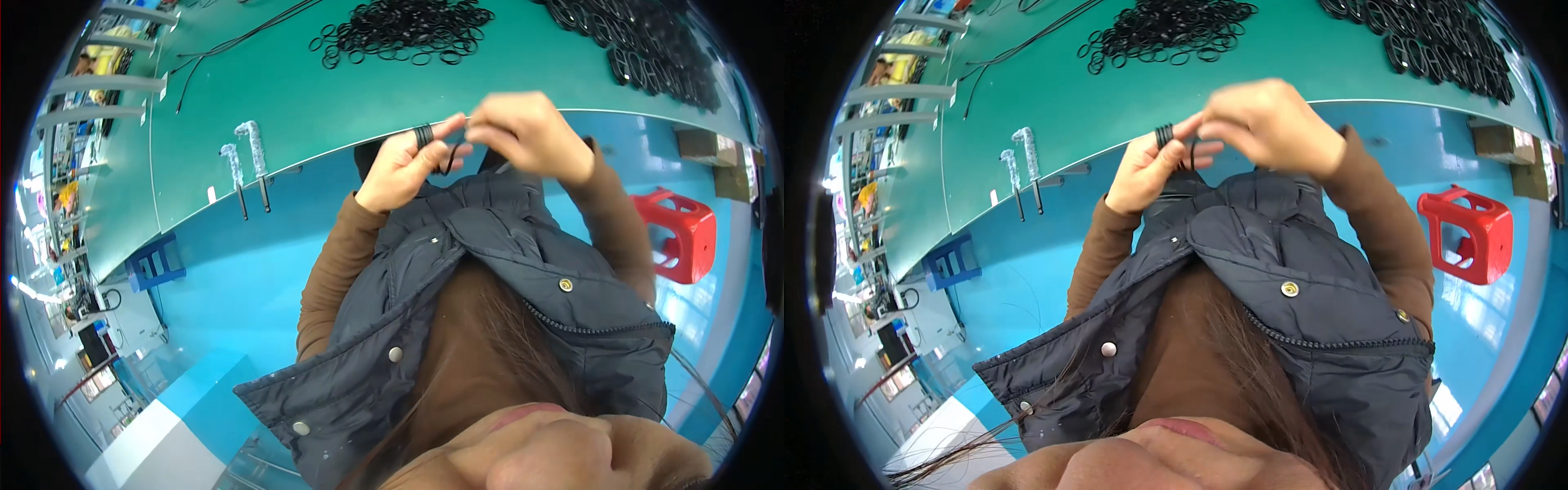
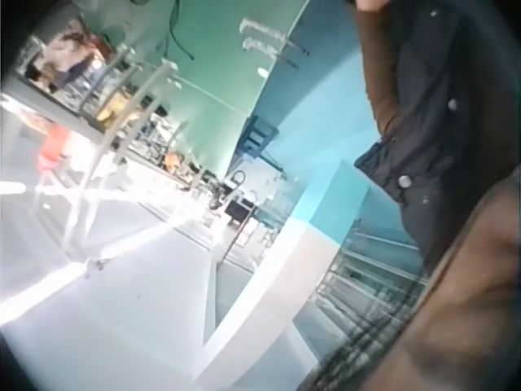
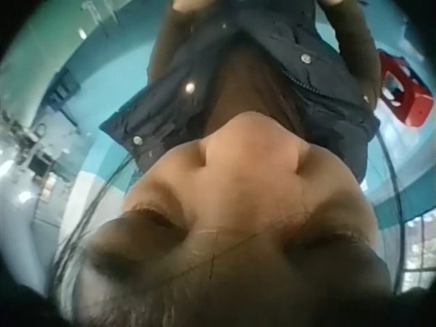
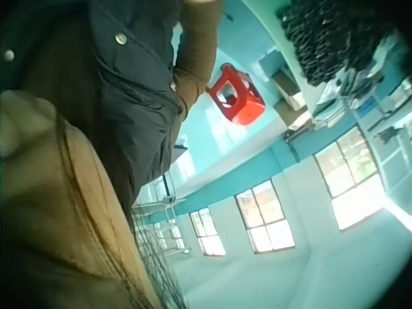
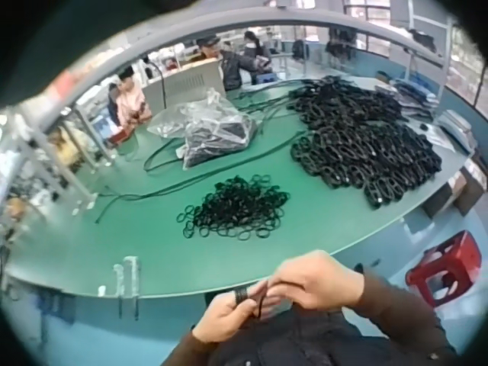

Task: The person coils cables around their fingers by hand, secures each bundle with rubber bands, and places the wrapped cables onto the table.

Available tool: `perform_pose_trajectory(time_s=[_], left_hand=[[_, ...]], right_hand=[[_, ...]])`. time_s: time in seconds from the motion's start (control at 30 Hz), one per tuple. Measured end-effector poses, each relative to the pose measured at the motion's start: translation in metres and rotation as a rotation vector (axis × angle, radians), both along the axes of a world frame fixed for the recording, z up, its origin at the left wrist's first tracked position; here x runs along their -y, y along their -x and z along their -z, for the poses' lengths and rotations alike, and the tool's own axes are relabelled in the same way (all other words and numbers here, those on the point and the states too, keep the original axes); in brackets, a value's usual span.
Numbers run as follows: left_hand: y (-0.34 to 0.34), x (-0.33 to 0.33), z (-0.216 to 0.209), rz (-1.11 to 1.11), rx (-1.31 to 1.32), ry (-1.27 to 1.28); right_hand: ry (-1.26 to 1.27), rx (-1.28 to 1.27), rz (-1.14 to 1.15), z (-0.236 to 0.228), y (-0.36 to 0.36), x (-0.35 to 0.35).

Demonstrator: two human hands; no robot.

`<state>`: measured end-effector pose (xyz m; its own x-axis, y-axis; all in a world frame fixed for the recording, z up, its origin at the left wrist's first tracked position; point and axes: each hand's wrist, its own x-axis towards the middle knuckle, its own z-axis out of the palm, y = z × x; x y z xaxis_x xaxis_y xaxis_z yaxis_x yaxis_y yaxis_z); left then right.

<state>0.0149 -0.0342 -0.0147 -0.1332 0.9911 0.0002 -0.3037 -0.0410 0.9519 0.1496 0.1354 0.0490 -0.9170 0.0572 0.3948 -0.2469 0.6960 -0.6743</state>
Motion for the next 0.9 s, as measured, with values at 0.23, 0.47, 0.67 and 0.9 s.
perform_pose_trajectory(time_s=[0.23,0.47,0.67,0.9], left_hand=[[0.003,0.007,-0.022,0.123,0.311,-0.005],[0.017,-0.012,-0.017,-0.279,0.491,-0.203],[0.003,-0.009,0.000,-0.258,-0.028,-0.071],[-0.003,-0.007,-0.003,-0.054,0.006,0.072]], right_hand=[[0.458,0.153,0.103,0.073,0.003,0.015],[-0.029,0.336,0.113,0.082,-0.042,0.039],[-0.413,-0.065,0.122,0.018,-0.014,0.015],[0.409,0.065,-0.071,0.048,0.026,-0.007]])
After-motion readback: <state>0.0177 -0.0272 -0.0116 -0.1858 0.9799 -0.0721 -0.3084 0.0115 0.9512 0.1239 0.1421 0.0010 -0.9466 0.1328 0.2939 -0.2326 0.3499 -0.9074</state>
